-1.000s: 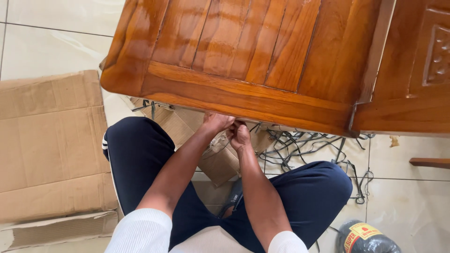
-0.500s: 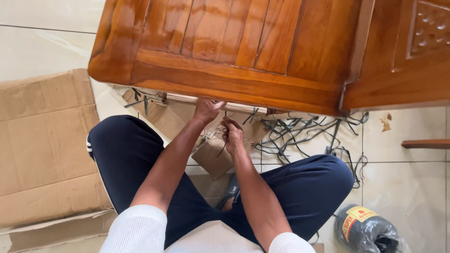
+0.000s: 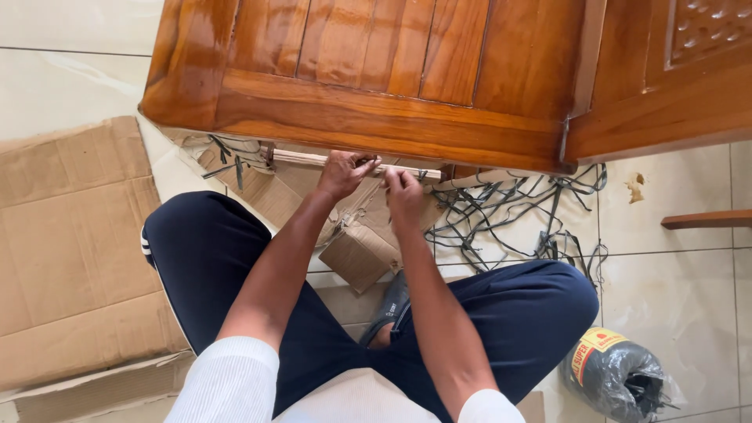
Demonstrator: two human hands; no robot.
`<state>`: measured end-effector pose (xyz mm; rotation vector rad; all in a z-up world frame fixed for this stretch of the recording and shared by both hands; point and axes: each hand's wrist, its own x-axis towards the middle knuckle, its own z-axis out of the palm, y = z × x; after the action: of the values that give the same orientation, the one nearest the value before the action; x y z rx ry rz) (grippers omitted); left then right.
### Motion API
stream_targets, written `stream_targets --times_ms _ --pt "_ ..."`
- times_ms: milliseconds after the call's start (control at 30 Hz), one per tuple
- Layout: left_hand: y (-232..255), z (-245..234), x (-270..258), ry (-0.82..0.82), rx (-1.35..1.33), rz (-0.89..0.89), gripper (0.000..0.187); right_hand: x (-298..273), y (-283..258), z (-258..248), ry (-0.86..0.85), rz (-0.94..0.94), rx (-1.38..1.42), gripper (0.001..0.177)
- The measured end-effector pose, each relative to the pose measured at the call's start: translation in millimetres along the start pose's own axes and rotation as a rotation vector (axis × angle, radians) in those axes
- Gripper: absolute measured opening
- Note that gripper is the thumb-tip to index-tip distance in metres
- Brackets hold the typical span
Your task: Use plastic ties to secure cardboard padding onto the rails and legs of a wooden chair.
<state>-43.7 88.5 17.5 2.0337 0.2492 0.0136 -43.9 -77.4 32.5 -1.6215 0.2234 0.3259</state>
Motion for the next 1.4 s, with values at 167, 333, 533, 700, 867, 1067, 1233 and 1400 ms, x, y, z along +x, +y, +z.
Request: stream_targets --times_ms 167,333,533,700,867,1067,1233,1400 --pt "-9.6 -2.0 0.4 -0.042 -0.116 0.073 0.019 61.6 4.8 -7.1 -0.109 0.139 0.085 0.017" --pt "-11.5 -5.6 2.3 -0.08 -0.091 0.202 0.016 88.3 16.1 -10.1 -0.221 0.172 0.028 0.02" --pt "-11.8 -3.5 5.7 -0.124 0.208 0.172 0.023 73.5 -15.5 -3.6 -0.211 0.272 0.138 0.022" --pt "-17.0 5.8 9.5 -0.051 0.321 0.215 0.03 44.6 -18.8 4.7 0.038 0.315 0.383 0.029" --pt "-20.1 11.0 14.7 -0.047 0.359 0.085 0.048 32.4 62.1 8.8 0.21 -0.129 0.128 0.044" --pt "-35.8 25.3 22.7 -0.082 0.411 0.004 0.065 15.4 100.0 24.0 0.127 0.029 0.122 0.035" --pt "-27.7 19.3 23.4 -0.096 0.374 -0.073 0.053 39.5 113.3 24.0 -0.002 0.352 0.466 0.027" --pt "-38.0 20.1 23.7 -0.041 0.399 0.038 0.037 67.8 136.1 20.6 -0.224 0.393 0.713 0.023"
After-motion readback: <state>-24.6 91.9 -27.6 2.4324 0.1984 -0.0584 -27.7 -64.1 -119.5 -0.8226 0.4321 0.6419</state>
